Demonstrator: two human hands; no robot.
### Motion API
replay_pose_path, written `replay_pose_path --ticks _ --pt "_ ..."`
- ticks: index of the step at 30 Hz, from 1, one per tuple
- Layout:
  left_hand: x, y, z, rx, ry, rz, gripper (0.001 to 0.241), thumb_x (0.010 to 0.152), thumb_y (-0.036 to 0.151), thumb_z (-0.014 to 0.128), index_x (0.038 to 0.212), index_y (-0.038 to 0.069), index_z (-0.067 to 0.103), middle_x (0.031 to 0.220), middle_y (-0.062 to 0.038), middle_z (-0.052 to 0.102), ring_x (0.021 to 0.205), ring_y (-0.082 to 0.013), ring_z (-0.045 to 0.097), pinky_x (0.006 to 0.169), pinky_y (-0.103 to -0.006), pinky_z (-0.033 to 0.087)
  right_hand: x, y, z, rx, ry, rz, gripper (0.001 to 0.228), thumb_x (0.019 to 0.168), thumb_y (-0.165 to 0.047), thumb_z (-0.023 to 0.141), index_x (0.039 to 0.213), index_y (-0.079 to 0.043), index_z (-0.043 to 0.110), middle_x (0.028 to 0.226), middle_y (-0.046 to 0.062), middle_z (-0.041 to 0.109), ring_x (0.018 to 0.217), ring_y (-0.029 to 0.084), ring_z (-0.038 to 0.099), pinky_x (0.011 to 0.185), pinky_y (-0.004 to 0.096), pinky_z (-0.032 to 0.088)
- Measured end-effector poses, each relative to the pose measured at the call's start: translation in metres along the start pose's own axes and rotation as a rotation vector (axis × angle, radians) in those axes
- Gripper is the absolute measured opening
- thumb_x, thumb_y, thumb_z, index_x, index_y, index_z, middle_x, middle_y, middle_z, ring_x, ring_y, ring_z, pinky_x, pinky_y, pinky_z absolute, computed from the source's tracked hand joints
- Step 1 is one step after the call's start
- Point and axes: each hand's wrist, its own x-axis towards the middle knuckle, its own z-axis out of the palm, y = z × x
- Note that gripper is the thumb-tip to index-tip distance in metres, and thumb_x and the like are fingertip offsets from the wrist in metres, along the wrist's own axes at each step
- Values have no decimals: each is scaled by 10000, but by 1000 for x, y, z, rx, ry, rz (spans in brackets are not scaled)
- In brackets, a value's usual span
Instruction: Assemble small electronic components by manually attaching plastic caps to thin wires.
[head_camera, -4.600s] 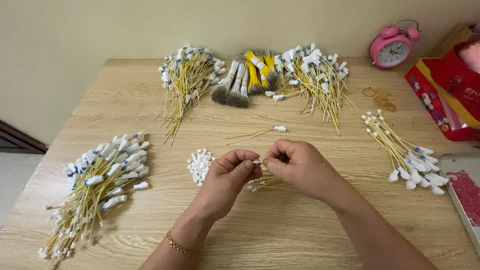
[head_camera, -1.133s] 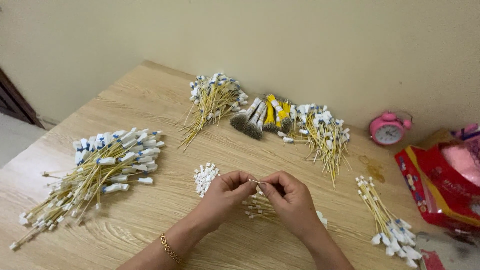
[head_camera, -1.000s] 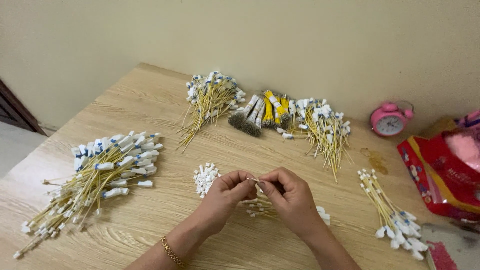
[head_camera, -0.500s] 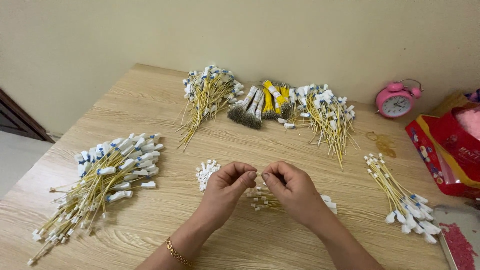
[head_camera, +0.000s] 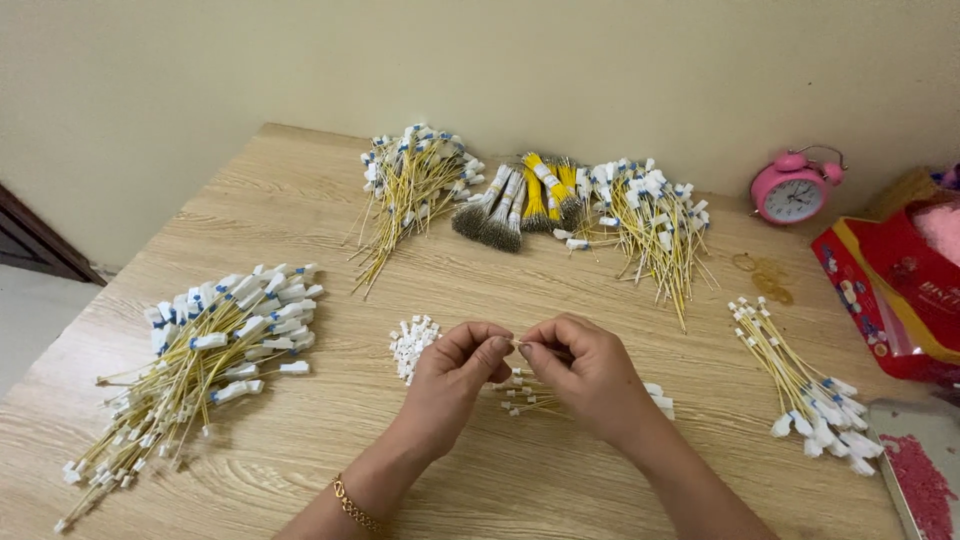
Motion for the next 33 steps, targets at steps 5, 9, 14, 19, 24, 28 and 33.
replay_pose_path --ticks 5,9,14,19,24,28,33 --pt "1 4 1 50 27 -40 139 949 37 678 1054 -34 737 868 -112 701 796 -171 656 760 -289 588 2 10 -2 70 -18 33 96 887 -117 719 920 -55 784 723 14 691 568 80 516 502 223 421" --pt "0 5 2 75 23 -49 99 953 46 676 1003 -20 731 847 -107 693 800 -170 658 771 -294 596 2 15 -2 134 -22 44 74 874 -95 747 881 -34 788 702 7 672 570 75 492 504 221 403" --pt "-3 6 6 74 -13 -28 98 972 68 643 996 -8 701 847 -106 674 788 -172 659 744 -291 590 1 12 -4 72 -16 39 91 854 -117 748 851 -40 797 678 4 679 555 78 497 499 228 405" --pt "-6 1 6 58 28 43 69 983 52 610 950 12 655 803 -63 626 705 -131 614 664 -253 532 3 20 2 -6 -40 -2 95 840 -122 749 844 -36 789 689 -6 687 547 79 512 507 231 418" --pt "2 25 -6 479 126 114 277 975 289 656 1159 100 740 924 -123 758 748 -211 738 740 -355 601 0 31 0 112 58 -12 62 835 -63 745 875 -26 775 658 90 648 668 165 585 632 332 528" --pt "35 39 -67 1018 320 465 205 956 217 708 1136 133 759 932 -142 743 802 -320 768 687 -428 596 1 16 -8 103 96 -2 43 849 -68 729 862 -33 750 639 65 589 657 141 540 595 301 477" --pt "62 3 -105 1731 240 103 367 919 569 590 1140 330 761 1056 13 703 1068 -265 683 919 -476 512 1 9 -5 136 112 32 41 851 -67 725 843 -41 755 608 50 581 622 127 504 561 273 444"
